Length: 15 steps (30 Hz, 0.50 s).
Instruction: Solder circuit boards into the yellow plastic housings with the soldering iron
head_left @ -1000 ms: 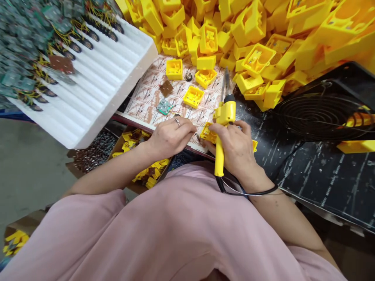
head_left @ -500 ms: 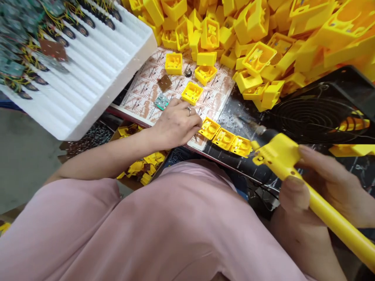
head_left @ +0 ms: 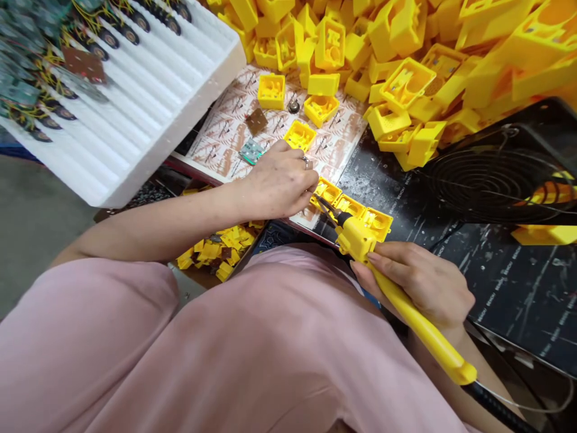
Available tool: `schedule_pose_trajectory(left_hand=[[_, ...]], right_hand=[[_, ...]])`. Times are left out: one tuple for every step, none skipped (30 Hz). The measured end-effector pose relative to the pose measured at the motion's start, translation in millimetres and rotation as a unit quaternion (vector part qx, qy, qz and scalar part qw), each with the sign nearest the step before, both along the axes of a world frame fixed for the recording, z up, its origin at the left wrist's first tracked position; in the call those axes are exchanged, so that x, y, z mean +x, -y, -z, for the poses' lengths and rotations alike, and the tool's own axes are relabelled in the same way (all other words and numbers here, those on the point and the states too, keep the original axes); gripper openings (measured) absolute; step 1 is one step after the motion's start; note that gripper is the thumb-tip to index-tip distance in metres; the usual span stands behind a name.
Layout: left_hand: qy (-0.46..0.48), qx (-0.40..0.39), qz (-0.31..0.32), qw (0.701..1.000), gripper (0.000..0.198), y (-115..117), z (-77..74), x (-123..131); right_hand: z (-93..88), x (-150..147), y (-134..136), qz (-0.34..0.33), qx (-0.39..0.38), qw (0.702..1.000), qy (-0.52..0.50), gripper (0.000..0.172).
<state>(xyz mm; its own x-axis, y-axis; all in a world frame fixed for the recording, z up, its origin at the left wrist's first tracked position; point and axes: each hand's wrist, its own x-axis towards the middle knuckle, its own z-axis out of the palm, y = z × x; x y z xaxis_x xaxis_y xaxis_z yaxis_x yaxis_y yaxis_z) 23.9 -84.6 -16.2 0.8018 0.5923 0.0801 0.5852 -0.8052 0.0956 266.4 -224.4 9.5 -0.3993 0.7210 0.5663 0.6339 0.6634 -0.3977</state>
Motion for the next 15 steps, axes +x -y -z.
schedule_pose_trajectory(left_hand=[[-0.006,-0.002,0.002,1.0,0.027,-0.5,-1.4,1.1],[-0.013,-0.005,0.002,1.0,0.025,-0.9,-2.8,2.3],[-0.022,-0.008,0.003,1.0,0.024,-1.1,-4.4,3.4],[-0.03,-0.009,0.005,0.999,0.023,-1.1,-5.9,4.3],[-0.039,-0.01,0.007,0.999,0.022,-0.9,-7.3,5.1],[-0.045,-0.009,0.008,0.999,0.021,-0.7,-8.6,5.6],[-0.049,-0.009,0.009,0.999,0.02,-0.6,-9.5,5.8],[-0.049,-0.009,0.01,0.999,0.019,-0.5,-10.2,5.8],[-0.046,-0.009,0.01,0.999,0.019,-0.7,-10.6,5.6],[-0.041,-0.011,0.009,0.999,0.018,-1.0,-10.7,5.2],[-0.035,-0.014,0.009,0.999,0.019,-1.5,-10.4,4.9],[-0.028,-0.017,0.009,0.999,0.019,-1.9,-9.8,4.8],[-0.023,-0.02,0.009,0.999,0.019,-2.2,-9.1,4.9],[-0.019,-0.024,0.009,0.999,0.02,-2.1,-8.2,5.3],[-0.019,-0.026,0.007,0.999,0.02,-1.6,-7.4,6.2]], right_hand=[[-2.4,-0.3,0.0,-0.008,-0.009,1.0,0.005,0.028],[-5.3,-0.4,0.4,-0.014,-0.018,1.0,0.016,0.028],[-8.2,-0.1,1.1,-0.015,-0.022,0.999,0.026,0.028],[-10.9,0.7,2.1,-0.014,-0.026,0.999,0.034,0.027],[-13.1,2.0,3.5,-0.013,-0.031,0.999,0.038,0.025],[-14.7,3.8,5.1,-0.004,-0.042,0.998,0.039,0.021],[-15.5,6.0,6.8,0.011,-0.06,0.997,0.041,0.016],[-15.7,8.2,8.5,0.026,-0.081,0.995,0.044,0.009],[-15.4,10.3,9.9,0.041,-0.101,0.993,0.049,0.003],[-14.8,12.0,10.9,0.05,-0.116,0.991,0.055,0.003],[-14.2,13.1,11.5,0.057,-0.121,0.989,0.055,0.007],[-13.4,13.8,11.7,0.058,-0.124,0.989,0.056,0.01],[-12.4,14.2,11.6,0.056,-0.125,0.989,0.056,0.011],[-11.0,14.4,11.3,0.057,-0.125,0.989,0.054,0.012],[-8.8,14.9,11.3,0.058,-0.123,0.989,0.052,0.012]])
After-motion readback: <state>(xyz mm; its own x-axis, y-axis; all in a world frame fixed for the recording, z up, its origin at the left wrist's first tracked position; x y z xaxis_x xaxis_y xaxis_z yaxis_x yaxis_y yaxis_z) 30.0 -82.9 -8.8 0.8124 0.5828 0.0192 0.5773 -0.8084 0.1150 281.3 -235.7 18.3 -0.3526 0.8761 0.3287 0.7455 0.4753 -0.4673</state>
